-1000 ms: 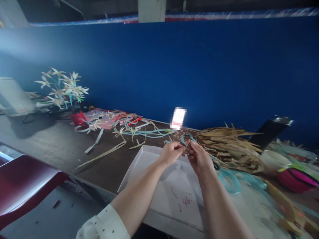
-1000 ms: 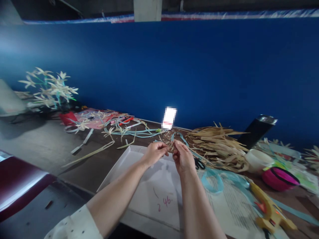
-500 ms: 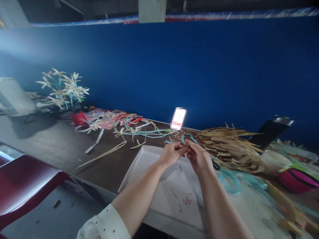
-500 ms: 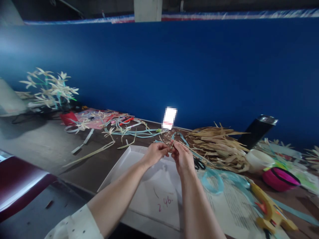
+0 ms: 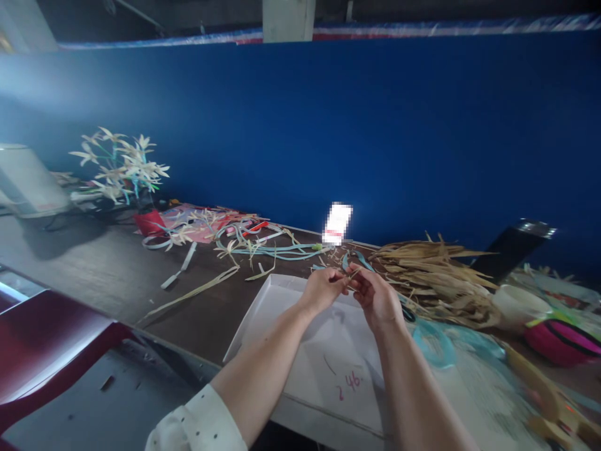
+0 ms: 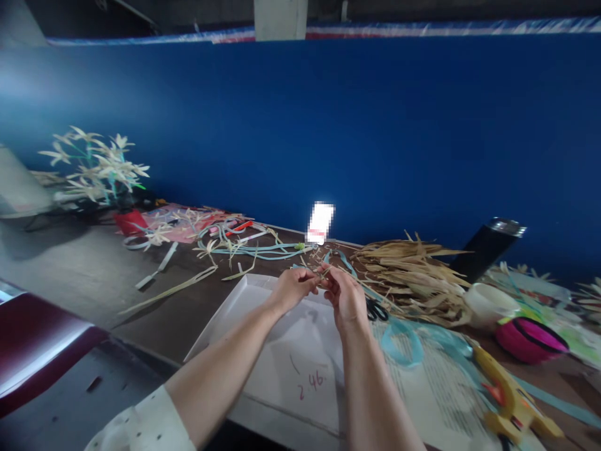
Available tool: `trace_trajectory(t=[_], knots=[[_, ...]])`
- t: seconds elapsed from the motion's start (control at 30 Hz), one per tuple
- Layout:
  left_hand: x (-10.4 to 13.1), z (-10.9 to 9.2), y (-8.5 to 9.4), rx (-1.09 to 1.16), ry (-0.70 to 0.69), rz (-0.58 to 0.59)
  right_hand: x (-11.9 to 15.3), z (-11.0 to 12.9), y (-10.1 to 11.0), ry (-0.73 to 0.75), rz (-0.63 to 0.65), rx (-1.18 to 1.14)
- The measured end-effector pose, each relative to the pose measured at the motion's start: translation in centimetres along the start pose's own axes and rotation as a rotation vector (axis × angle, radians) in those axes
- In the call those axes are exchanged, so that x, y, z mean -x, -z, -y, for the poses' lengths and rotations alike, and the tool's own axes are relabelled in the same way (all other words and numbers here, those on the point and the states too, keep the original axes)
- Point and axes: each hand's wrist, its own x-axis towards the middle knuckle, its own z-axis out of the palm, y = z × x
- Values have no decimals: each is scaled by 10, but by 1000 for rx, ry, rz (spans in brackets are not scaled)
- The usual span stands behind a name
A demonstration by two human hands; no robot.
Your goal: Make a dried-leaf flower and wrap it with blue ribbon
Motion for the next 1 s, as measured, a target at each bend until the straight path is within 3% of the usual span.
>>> trace_trajectory(t=[0.33,0.77,1.0], knots=[[0,2,1,-5,-48,19,2,-1,-4,24,-93,62],[0,2,0,98,-53,163,-3,-3,-2,34,-236,33],[0,1,2,28,-38,117,-3,-2,-1,67,-245,47]])
